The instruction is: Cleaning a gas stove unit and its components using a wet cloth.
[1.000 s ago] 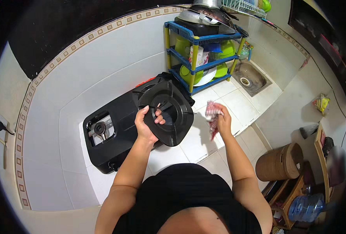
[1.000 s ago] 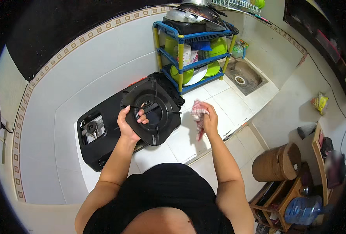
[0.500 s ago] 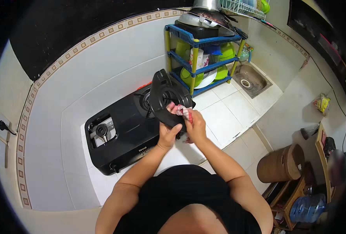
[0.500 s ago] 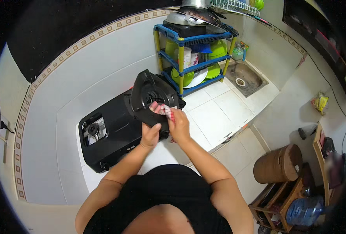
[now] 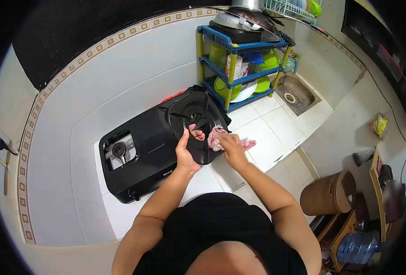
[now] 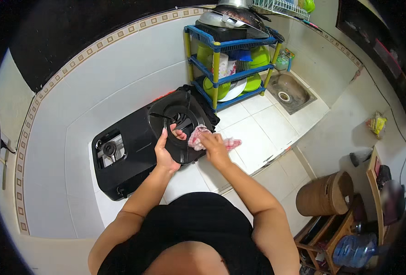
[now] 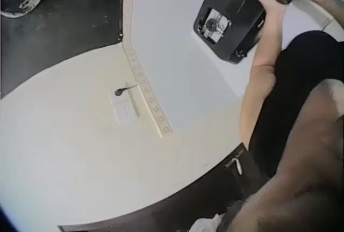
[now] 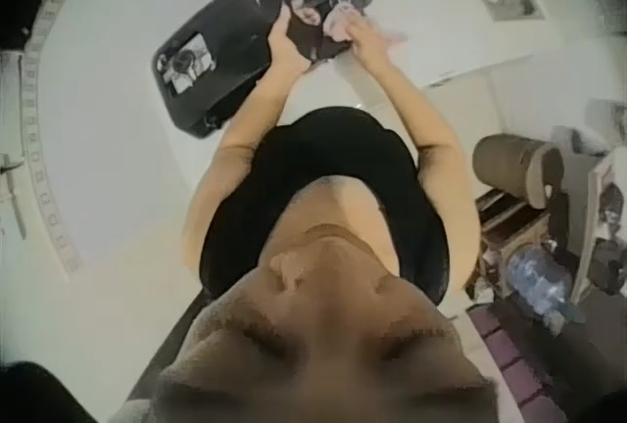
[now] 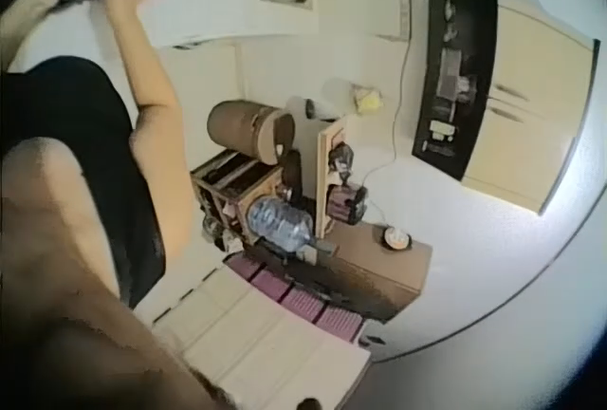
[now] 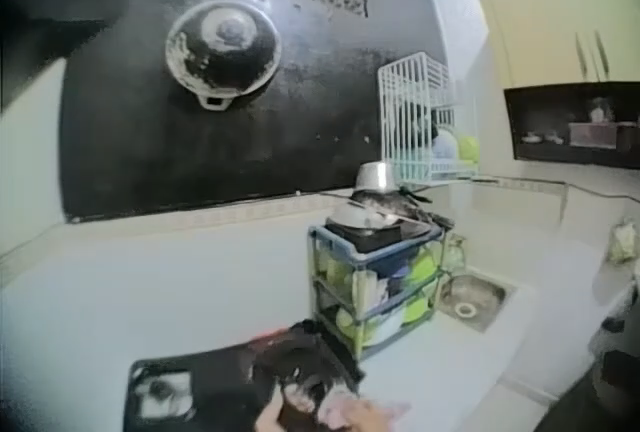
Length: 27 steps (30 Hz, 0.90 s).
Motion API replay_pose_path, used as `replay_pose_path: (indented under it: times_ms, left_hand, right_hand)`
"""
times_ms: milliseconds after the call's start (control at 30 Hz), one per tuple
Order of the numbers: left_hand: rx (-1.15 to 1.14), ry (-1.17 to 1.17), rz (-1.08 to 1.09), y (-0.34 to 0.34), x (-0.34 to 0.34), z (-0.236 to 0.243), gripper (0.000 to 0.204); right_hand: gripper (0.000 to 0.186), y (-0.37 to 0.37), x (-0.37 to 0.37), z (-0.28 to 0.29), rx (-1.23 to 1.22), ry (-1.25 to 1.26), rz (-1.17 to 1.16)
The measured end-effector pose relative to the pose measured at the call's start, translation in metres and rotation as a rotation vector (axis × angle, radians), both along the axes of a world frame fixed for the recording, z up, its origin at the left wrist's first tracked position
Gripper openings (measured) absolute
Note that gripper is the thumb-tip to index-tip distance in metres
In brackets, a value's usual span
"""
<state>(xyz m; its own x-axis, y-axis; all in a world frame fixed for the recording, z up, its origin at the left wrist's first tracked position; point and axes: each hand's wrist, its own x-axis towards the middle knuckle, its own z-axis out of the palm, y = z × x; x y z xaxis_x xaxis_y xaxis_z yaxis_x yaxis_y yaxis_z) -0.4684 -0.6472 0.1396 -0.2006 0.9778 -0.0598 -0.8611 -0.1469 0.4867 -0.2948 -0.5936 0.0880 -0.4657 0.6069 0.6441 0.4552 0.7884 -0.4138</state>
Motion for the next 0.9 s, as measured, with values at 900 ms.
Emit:
replay_pose_path:
  times_ms: [900]
  left_hand:
    - [-0.007, 0.060, -0.010, -0.005, -0.003, -0.002, 0.038]
  right_hand:
    - [0.037, -0.039, -0.020, -0.002, -0.053, 0.101, 0.024]
